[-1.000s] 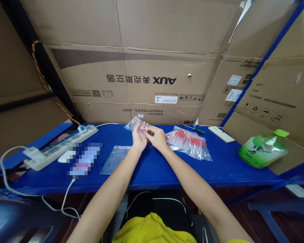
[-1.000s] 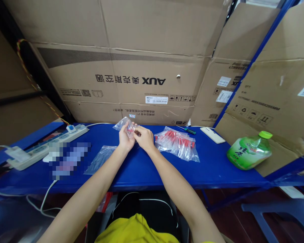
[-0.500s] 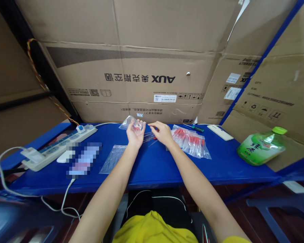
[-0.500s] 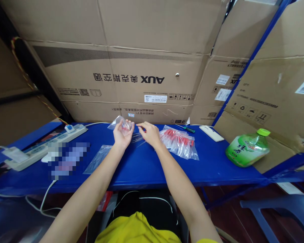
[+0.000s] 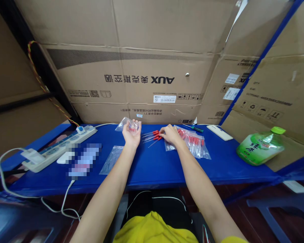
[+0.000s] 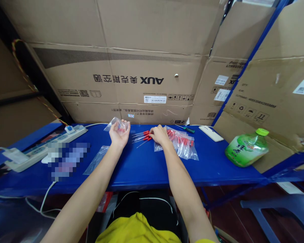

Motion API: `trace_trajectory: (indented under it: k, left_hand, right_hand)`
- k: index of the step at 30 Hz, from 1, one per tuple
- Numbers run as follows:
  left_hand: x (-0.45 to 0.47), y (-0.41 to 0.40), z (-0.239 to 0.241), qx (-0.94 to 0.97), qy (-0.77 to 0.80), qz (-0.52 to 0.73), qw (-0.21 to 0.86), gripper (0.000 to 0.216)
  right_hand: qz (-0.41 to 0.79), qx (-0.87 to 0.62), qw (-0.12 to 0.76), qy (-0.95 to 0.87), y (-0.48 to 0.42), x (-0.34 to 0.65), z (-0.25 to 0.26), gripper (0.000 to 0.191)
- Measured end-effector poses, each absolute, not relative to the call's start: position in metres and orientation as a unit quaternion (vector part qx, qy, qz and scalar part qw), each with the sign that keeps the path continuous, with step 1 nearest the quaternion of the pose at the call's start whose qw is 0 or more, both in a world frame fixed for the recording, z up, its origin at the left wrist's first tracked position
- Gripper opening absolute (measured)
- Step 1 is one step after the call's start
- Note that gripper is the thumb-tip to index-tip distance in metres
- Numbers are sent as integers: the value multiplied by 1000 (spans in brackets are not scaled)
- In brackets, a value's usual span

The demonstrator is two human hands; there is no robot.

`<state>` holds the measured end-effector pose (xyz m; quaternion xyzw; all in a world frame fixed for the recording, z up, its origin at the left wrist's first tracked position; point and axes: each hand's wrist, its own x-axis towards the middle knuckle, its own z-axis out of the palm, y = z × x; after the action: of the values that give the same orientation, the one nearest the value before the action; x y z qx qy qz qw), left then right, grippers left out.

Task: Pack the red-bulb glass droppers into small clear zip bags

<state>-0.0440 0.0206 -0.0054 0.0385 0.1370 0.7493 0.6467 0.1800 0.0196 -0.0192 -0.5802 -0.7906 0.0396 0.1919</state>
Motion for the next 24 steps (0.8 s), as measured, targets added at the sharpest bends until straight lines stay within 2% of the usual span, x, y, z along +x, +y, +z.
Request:
trace_trajectory:
  k: [3,6,9,14,19,24]
  left_hand:
    - [-48,22,-5,37,134,759,637,4]
    - [-55,23,-2,42,112,778,616,7]
    - [-62,24,0,37,102,791,602,10]
    - [-61,25,-2,47,113,789,602,7]
    - [-39,22,-8,106,125,751,640,13]
    - [-22,20,-12,128,154,707,678,15]
  right_hand:
    - [101,-515,325,-787,21,183,-12,7]
    - [154,-417,464,-766,19,182,-3,12]
    - [178,-361,523,-751,13,171,3,14]
    - [167,-342,512,-770,5,145,0,10]
    - [87,-399,472,-781,1,121,-13,7]
    - [50,-461,415,-783,-5,106,-16,16]
